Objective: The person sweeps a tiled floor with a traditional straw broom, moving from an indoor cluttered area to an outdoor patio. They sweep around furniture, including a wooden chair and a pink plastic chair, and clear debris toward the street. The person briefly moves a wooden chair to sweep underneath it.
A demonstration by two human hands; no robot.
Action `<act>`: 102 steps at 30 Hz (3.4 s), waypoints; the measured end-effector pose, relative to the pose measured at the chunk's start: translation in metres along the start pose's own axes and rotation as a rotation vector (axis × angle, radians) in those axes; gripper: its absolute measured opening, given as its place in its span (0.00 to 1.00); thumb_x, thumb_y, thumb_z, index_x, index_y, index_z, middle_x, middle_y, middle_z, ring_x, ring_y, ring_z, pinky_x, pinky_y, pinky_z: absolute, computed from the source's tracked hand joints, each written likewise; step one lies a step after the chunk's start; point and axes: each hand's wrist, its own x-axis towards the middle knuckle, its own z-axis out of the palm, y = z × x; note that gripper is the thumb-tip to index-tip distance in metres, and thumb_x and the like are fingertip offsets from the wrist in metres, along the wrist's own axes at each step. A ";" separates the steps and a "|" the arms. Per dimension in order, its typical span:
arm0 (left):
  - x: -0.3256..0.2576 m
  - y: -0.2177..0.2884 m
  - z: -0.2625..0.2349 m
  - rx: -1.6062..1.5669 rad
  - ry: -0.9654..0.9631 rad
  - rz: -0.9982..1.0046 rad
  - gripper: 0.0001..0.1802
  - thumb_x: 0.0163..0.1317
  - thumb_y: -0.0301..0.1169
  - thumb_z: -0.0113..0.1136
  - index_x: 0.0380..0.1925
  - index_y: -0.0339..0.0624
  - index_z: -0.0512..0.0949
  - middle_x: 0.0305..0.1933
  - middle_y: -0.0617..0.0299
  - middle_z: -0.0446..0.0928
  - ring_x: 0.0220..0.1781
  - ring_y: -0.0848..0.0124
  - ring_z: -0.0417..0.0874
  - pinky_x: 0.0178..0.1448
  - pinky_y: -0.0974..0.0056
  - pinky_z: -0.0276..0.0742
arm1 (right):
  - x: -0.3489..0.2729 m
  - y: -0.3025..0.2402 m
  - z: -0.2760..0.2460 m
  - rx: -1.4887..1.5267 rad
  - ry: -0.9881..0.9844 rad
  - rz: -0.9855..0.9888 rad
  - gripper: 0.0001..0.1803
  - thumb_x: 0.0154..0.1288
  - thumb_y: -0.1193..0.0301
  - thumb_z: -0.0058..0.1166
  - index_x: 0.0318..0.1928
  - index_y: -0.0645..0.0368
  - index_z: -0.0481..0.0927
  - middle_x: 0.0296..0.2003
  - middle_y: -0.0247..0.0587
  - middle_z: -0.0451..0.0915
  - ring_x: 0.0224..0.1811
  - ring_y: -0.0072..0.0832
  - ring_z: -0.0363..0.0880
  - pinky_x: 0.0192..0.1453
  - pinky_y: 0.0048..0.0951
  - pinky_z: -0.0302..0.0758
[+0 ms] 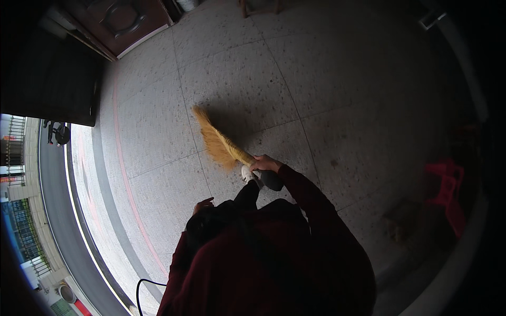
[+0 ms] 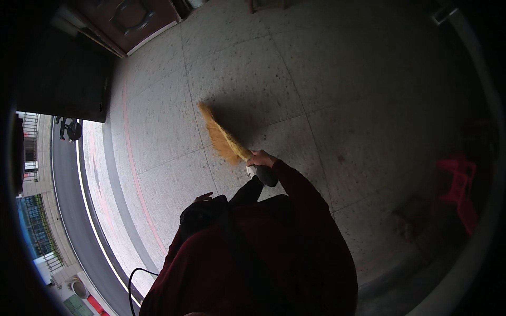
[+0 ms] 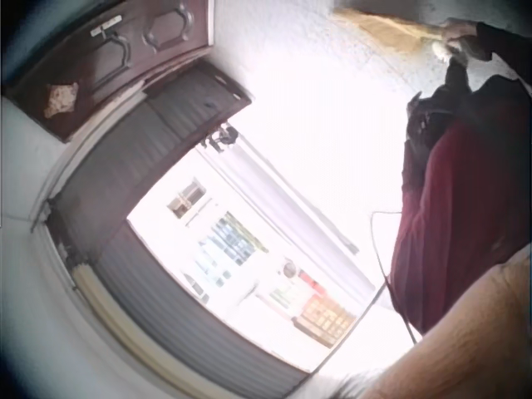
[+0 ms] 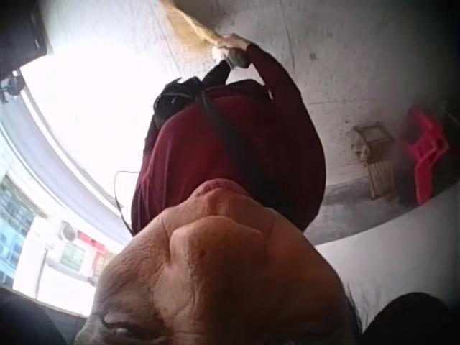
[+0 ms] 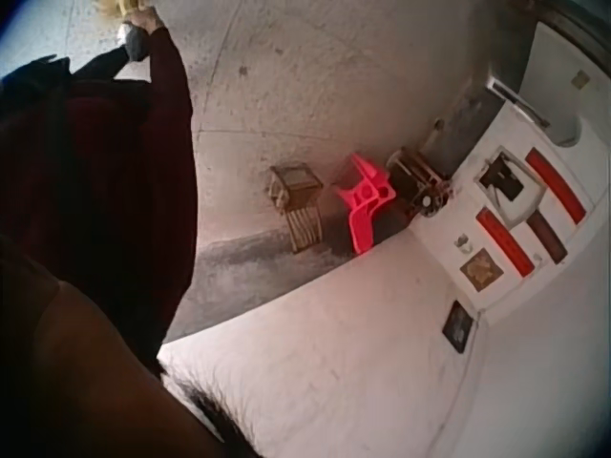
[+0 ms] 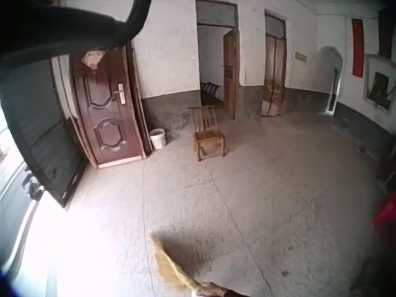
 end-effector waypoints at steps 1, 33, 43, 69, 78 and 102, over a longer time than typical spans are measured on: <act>0.014 0.009 -0.011 0.013 -0.026 0.008 0.25 0.53 0.29 0.52 0.53 0.38 0.66 0.27 0.68 0.74 0.30 0.79 0.74 0.36 0.74 0.70 | 0.025 0.041 -0.019 -0.022 0.146 -0.101 0.39 0.36 0.61 0.63 0.52 0.63 0.67 0.33 0.37 0.78 0.34 0.19 0.74 0.39 0.20 0.69; 0.315 0.263 -0.078 -0.371 0.061 -0.409 0.26 0.53 0.27 0.50 0.54 0.36 0.63 0.24 0.71 0.69 0.26 0.83 0.69 0.31 0.76 0.66 | 0.223 -0.185 -0.543 0.849 0.077 -0.072 0.15 0.49 0.67 0.55 0.35 0.63 0.71 0.20 0.40 0.72 0.18 0.26 0.73 0.20 0.27 0.71; 0.449 0.420 -0.106 0.230 -0.099 -0.220 0.26 0.53 0.24 0.50 0.54 0.34 0.62 0.22 0.73 0.64 0.24 0.84 0.64 0.31 0.79 0.61 | 0.021 -0.088 -0.689 0.597 0.738 0.066 0.18 0.50 0.67 0.53 0.40 0.67 0.71 0.25 0.37 0.73 0.25 0.23 0.71 0.29 0.24 0.68; 0.842 0.560 -0.358 0.392 -0.481 -0.205 0.22 0.56 0.25 0.47 0.53 0.33 0.63 0.21 0.72 0.62 0.23 0.84 0.62 0.29 0.79 0.61 | 0.211 -0.263 -0.706 1.054 0.607 -0.200 0.15 0.51 0.67 0.53 0.40 0.57 0.73 0.24 0.34 0.70 0.20 0.22 0.70 0.22 0.23 0.72; 0.906 0.625 -0.343 0.580 -0.540 -0.252 0.22 0.57 0.25 0.46 0.53 0.33 0.63 0.20 0.72 0.62 0.22 0.84 0.62 0.29 0.79 0.61 | 0.172 -0.205 -0.734 0.821 1.379 0.049 0.36 0.41 0.63 0.58 0.55 0.55 0.64 0.28 0.41 0.77 0.29 0.27 0.75 0.34 0.27 0.71; 1.250 0.798 -0.130 0.732 -1.029 -0.169 0.20 0.56 0.26 0.49 0.51 0.40 0.68 0.29 0.64 0.73 0.35 0.77 0.73 0.39 0.73 0.69 | 0.255 -0.115 -0.557 1.811 1.579 -0.238 0.12 0.45 0.65 0.59 0.28 0.58 0.73 0.23 0.42 0.75 0.29 0.36 0.75 0.34 0.34 0.73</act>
